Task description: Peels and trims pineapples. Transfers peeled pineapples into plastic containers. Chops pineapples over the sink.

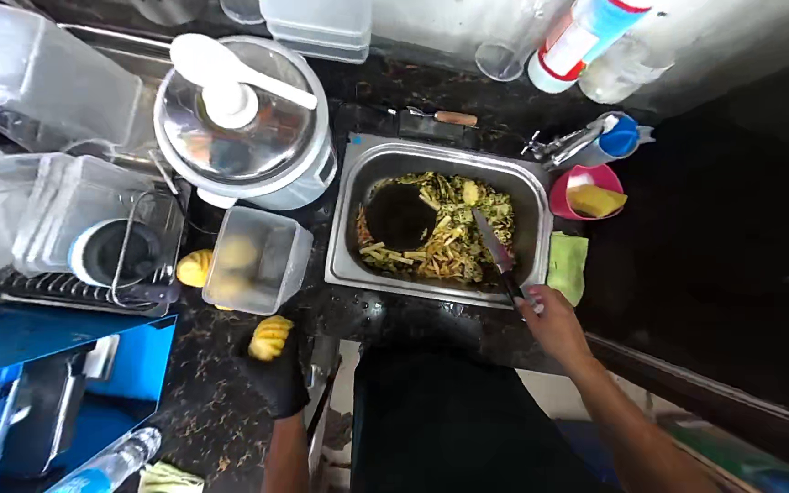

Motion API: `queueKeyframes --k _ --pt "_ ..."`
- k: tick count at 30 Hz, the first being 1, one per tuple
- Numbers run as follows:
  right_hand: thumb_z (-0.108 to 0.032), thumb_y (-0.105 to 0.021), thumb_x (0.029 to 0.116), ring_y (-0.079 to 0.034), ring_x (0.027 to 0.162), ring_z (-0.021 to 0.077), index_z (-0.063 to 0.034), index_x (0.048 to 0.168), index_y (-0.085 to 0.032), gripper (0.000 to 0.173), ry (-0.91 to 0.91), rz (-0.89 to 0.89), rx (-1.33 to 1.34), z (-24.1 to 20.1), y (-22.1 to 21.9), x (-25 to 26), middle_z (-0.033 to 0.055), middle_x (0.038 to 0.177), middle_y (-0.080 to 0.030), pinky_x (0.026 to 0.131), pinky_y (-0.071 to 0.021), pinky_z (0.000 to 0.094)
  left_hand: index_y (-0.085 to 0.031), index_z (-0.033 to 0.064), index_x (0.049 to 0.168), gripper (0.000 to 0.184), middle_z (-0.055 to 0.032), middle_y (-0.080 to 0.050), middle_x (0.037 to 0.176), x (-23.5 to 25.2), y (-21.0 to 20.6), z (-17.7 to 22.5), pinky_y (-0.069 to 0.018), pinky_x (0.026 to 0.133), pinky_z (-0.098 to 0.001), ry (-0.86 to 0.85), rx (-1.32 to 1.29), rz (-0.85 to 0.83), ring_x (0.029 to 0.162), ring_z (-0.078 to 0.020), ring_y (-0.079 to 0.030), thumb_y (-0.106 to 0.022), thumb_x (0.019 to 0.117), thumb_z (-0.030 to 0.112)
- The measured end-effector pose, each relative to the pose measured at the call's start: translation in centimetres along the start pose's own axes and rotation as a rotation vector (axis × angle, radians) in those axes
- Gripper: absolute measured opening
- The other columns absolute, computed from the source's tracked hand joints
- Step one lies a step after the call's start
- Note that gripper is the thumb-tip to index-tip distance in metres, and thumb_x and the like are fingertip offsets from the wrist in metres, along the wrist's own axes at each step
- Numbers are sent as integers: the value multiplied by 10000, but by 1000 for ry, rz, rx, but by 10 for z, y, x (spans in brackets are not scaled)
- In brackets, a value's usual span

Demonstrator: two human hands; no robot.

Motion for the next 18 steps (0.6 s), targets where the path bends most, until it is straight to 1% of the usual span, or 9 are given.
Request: queueKeyframes --k 3,6,8,10,13,15,16,17,18 --pt "-454 -658 973 -572 1242 472 -11 1321 -617 564 49 -31 -116 -20 -13 42 277 1278 -630 1063 -419 665 -369 -82 1457 995 -251 -573 1341 -37 -29 51 -513 1046 -381 -63 -7 -196 1218 -246 -599 -921 678 196" --pt "-336 -659 976 -583 1241 486 -29 1480 -472 619 -58 -175 -264 -28 -22 78 282 1268 -652 1080 -401 667 -471 -54 1368 874 -214 -599 1297 -48 -91 102 -536 1011 -384 -221 -3 -442 1180 -229 -613 -920 682 250" --pt "-230 -596 984 -648 1153 455 -64 1499 -420 569 -144 -247 -336 -30 -20 82 253 1176 -691 1007 -481 622 -532 21 1347 802 -199 -594 1300 -39 -145 115 -563 956 -435 -215 106 -592 1140 -255 -632 -915 687 268" --pt "-219 -555 984 -694 1046 437 -89 1474 -408 528 -218 -293 -315 -29 -5 66 236 1095 -700 879 -547 615 -525 110 1404 850 -193 -545 1396 -22 -204 109 -569 956 -513 -181 276 -708 1183 -304 -623 -927 684 314" --pt "-246 -591 988 -702 915 410 -112 1409 -488 454 -275 -315 -161 -22 30 23 202 1001 -704 783 -549 629 -462 116 1488 998 -237 -478 1483 7 -281 96 -530 986 -612 -312 467 -784 1263 -412 -570 -937 671 437" --pt "-259 -573 997 -683 722 315 -123 1354 -506 388 -244 -289 -16 -16 39 1 132 857 -666 663 -572 554 -483 76 1485 1004 -270 -486 1473 15 -314 100 -527 987 -617 -400 529 -784 1270 -443 -565 -916 657 441" --pt "-309 -550 1028 -665 655 269 -122 1339 -506 366 -198 -260 50 -17 38 -2 102 810 -643 620 -578 512 -493 46 1476 936 -290 -483 1470 17 -322 118 -513 999 -619 -369 614 -857 1281 -458 -555 -890 706 398" --pt "-374 -532 1057 -641 633 259 -105 1337 -518 389 -136 -226 88 -25 34 -1 98 784 -628 606 -557 500 -341 65 1574 888 -258 -324 1603 22 -326 149 -404 1135 -586 -210 802 -1102 1442 -424 -405 -807 870 343" --pt "-416 -493 1076 -634 643 271 -88 1344 -531 426 -69 -213 76 -36 27 7 107 779 -630 618 -545 508 -282 82 1602 861 -227 -251 1651 26 -332 159 -347 1186 -556 -169 879 -1192 1501 -392 -326 -760 926 323"
Point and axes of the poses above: each hand's wrist, its own x-axis towards the middle knuckle, its own y-axis out of the back of the hand, z = x × y, the point moved 3 cm from there along x, towards the middle knuckle
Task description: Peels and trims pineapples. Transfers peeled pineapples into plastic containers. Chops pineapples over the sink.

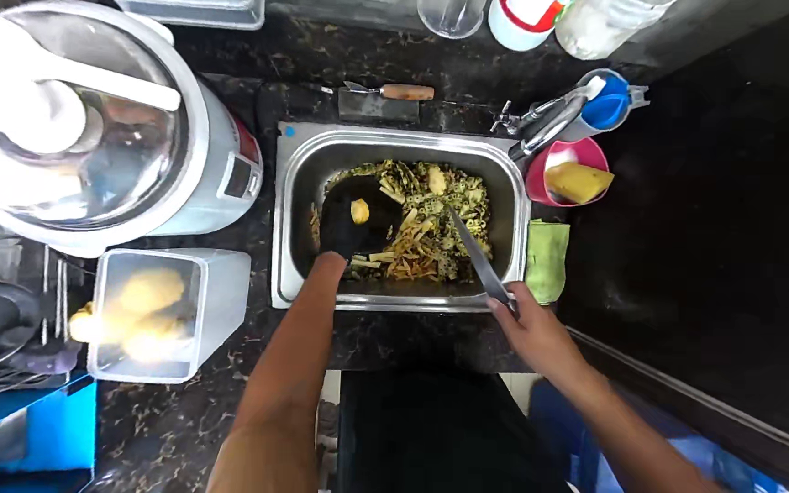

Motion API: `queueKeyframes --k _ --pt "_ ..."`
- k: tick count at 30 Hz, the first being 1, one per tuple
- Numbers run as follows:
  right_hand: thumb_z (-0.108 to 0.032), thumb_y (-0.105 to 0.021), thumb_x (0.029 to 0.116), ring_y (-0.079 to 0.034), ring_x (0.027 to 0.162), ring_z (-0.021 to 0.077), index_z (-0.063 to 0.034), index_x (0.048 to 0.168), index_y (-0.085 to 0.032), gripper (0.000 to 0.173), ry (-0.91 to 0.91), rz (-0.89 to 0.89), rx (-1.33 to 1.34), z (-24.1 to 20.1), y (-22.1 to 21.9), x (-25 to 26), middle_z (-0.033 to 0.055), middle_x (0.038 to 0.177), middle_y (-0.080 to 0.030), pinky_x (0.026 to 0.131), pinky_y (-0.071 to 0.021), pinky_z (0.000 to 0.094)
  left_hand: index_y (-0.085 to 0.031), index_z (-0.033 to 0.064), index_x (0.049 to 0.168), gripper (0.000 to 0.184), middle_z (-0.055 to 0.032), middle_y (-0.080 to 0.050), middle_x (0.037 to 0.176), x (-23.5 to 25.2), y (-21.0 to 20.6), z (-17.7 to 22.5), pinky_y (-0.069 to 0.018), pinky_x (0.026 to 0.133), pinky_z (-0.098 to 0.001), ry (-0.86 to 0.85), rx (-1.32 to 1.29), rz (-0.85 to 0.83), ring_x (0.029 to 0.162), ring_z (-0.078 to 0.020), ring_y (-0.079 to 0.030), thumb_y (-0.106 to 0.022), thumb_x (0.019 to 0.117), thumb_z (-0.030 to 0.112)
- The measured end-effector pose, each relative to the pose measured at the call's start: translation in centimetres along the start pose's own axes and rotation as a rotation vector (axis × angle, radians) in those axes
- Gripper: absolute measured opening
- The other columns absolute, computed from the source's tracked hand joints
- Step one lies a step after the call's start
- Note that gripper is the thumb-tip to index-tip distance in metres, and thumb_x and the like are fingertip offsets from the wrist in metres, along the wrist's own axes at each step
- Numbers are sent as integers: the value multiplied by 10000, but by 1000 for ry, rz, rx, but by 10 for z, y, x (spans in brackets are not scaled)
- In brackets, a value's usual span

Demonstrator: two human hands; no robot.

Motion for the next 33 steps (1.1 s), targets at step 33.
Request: queueKeyframes --k 33 --pt "-379 -356 1116 -728 796 309 -169 1321 -540 347 196 -82 -467 -104 -76 136 100 852 -697 667 -587 499 -664 182 1348 414 -26 -681 1313 44 -50 -42 -526 1053 -354 -124 -902 641 1207 -111 -638 -710 937 207"
Point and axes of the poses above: each hand's wrist, its own x-axis towards the middle knuckle, its own y-axis out of the back of the hand, z = x × y, the point moved 3 cm from there along x, towards the middle knuckle
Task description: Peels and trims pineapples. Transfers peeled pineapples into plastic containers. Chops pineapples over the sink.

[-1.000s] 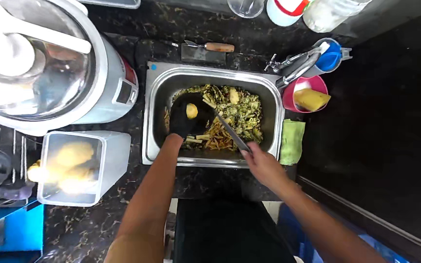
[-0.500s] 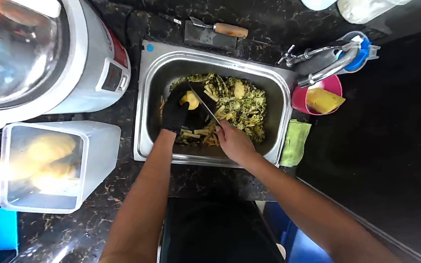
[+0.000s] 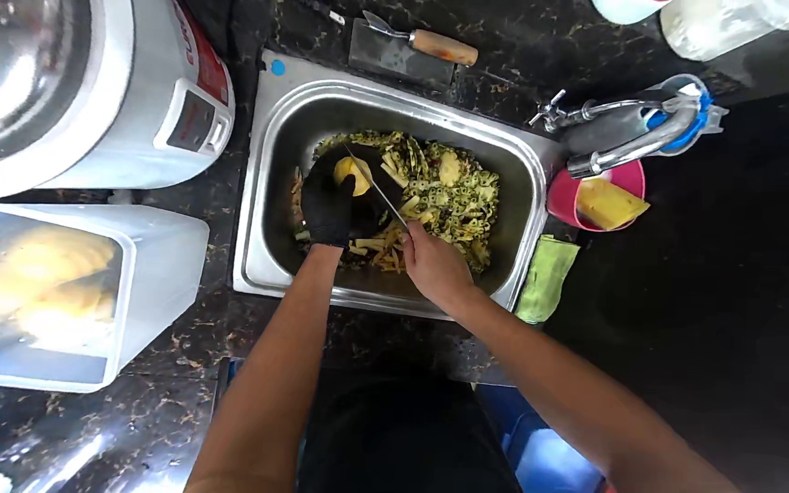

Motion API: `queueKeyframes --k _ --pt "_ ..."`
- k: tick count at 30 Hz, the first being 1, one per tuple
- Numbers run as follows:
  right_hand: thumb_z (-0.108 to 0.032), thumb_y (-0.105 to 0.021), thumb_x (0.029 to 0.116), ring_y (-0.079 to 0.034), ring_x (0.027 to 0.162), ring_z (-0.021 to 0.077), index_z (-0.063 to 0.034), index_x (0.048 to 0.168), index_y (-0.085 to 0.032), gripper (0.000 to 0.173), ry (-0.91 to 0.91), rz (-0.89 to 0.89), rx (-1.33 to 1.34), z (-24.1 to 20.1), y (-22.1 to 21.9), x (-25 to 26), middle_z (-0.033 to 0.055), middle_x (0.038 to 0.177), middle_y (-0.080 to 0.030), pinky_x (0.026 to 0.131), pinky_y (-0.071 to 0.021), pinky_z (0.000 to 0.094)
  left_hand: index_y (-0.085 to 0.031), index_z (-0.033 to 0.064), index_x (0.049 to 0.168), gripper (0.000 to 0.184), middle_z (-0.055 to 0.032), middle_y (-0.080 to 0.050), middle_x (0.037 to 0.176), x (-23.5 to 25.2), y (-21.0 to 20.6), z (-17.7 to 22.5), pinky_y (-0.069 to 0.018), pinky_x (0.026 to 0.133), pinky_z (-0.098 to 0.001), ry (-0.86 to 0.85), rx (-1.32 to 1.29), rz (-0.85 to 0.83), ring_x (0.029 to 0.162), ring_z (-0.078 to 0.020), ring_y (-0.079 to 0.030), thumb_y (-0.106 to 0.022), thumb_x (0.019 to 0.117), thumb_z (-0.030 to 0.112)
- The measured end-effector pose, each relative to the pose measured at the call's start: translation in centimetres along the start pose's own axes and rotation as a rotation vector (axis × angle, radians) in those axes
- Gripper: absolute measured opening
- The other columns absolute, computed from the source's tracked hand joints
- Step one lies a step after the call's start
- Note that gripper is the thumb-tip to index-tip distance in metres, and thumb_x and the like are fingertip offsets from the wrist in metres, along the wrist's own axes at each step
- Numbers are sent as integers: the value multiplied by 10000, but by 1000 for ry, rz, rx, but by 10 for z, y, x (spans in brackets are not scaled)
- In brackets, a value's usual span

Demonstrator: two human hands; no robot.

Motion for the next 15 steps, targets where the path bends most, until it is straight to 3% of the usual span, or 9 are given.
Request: queueKeyframes --k 5,9,15 --pt "-362 -351 1119 -731 819 316 -157 1319 -530 338 17 -55 -93 -3 5 2 101 874 -699 678 -590 495 -709 162 1279 382 -20 -741 1190 1 -1 -5 -575 975 -393 79 61 35 1068 -116 -707 -741 912 265" --pt "-303 -393 1108 -735 839 335 -146 1402 -483 345 -11 -106 -198 -11 16 -3 116 888 -704 684 -592 498 -744 118 1152 304 -55 -756 1071 -6 0 5 -565 938 -441 177 147 57 992 -160 -716 -748 911 304" --pt "-273 -434 1097 -731 775 353 -138 1360 -467 297 2 -108 -162 -15 1 24 126 848 -699 632 -587 514 -725 134 1234 347 -42 -751 1136 -6 0 4 -565 967 -415 184 132 26 1037 -141 -712 -729 931 305"
Point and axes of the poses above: each hand's wrist, its own x-axis towards the middle knuckle, its own y-axis out of the back of the hand, z = x × y, the point moved 3 cm from there along x, towards the middle knuckle
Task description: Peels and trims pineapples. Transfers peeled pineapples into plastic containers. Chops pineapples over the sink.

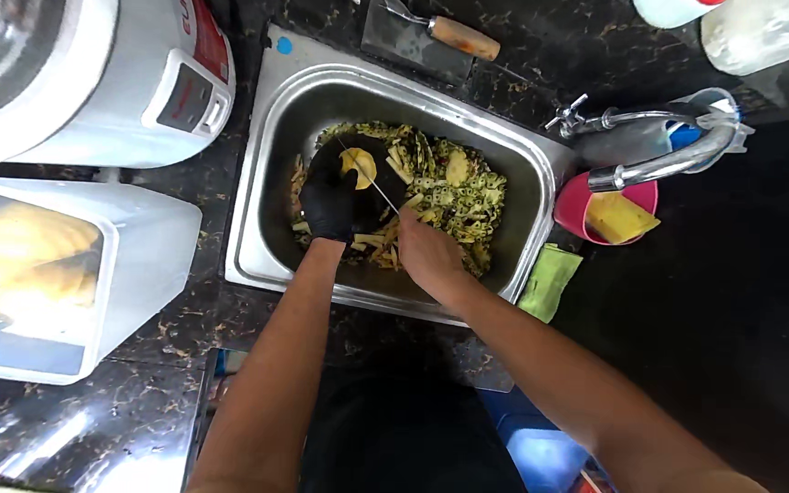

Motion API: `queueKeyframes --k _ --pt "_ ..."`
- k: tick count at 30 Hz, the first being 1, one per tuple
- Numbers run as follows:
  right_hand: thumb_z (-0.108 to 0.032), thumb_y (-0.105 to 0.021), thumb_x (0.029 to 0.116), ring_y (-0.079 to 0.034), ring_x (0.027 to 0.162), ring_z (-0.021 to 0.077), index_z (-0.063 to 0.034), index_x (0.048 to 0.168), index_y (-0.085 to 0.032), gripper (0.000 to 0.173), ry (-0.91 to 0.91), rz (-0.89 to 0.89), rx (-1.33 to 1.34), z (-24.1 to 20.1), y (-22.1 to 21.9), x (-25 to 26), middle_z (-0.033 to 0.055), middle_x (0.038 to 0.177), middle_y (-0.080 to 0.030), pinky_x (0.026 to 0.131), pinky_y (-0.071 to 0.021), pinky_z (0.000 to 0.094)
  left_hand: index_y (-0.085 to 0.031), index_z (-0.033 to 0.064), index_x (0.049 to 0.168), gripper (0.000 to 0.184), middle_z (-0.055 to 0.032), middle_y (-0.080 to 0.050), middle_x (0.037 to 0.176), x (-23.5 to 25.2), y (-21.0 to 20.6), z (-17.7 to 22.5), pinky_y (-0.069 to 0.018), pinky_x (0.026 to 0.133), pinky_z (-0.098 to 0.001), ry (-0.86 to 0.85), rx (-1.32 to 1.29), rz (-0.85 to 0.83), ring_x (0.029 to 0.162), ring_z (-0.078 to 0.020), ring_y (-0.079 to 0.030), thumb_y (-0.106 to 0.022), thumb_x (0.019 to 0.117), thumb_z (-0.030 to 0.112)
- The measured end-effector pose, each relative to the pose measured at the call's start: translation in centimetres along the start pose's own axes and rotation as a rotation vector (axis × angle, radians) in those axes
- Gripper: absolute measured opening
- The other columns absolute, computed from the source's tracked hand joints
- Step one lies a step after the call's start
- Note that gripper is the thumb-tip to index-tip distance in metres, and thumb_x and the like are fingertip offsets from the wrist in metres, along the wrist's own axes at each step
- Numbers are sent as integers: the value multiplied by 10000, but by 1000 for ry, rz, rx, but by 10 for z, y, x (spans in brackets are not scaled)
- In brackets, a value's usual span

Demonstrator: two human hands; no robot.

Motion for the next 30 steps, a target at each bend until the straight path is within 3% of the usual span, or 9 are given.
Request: queueKeyframes --k 5,8,12,14,16,18,23,25,30 --pt "-249 -404 1102 -737 856 382 -165 1492 -401 399 -2 -3 61 -11 -38 57 164 928 -716 694 -596 554 -748 124 1158 295 -40 -758 1064 -1 1 -4 -578 919 -418 -2 -4 26 973 -138 -718 -738 920 297" --pt "-240 -377 1112 -739 877 383 -177 1471 -397 365 -10 -24 62 -12 -45 65 164 935 -712 707 -598 553 -732 101 1179 292 -60 -754 1089 -3 -1 -6 -574 938 -399 -37 -26 49 999 -142 -715 -722 941 270" --pt "-208 -457 1080 -730 846 406 -174 1465 -401 390 -14 -77 79 9 -35 35 182 943 -714 673 -586 585 -602 109 1404 427 -59 -617 1414 -5 -14 -7 -487 1104 -323 -160 -220 74 1297 -118 -582 -633 979 128" --pt "-290 -426 1099 -728 880 406 -181 1458 -417 376 -12 -133 57 33 -34 20 176 956 -719 723 -581 601 -556 79 1426 542 -115 -560 1457 -8 -23 -5 -424 1157 -388 -173 -116 119 1374 -200 -507 -694 913 189" --pt "-394 -353 1118 -722 918 388 -184 1412 -465 378 -19 -153 88 51 -31 10 163 953 -711 768 -575 588 -533 88 1445 781 -170 -506 1484 -10 -28 1 -380 1158 -495 -141 132 161 1394 -310 -462 -813 770 365" --pt "-406 -333 1122 -716 919 374 -159 1378 -487 388 -65 -155 173 60 -23 1 165 939 -699 786 -572 573 -532 143 1460 825 -143 -497 1506 -8 -32 4 -386 1149 -508 -132 266 191 1398 -311 -465 -815 750 454" --pt "-385 -351 1121 -717 851 333 -146 1289 -507 331 -98 -68 215 49 -6 -25 128 854 -677 738 -579 526 -629 162 1387 471 -100 -515 1516 12 -22 -2 -359 1196 -463 -370 358 18 1435 -273 -442 -699 925 224" --pt "-362 -362 1118 -721 813 318 -142 1269 -524 313 -37 2 177 37 -4 -34 111 818 -677 710 -581 502 -610 184 1419 534 -56 -515 1532 18 -13 -5 -348 1211 -434 -456 371 -63 1447 -235 -436 -713 896 139" --pt "-366 -353 1118 -728 789 314 -164 1287 -526 316 50 38 45 17 -9 -27 97 834 -689 660 -582 492 -470 144 1511 771 -116 -542 1487 14 3 -8 -399 1185 -431 -341 226 -130 1389 -242 -506 -827 832 221"
Point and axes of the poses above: each hand's wrist, its own x-axis towards the middle knuckle, its own y-axis out of the back of the hand, z = x × y, the point moved 3 cm from there along x, towards the middle knuckle
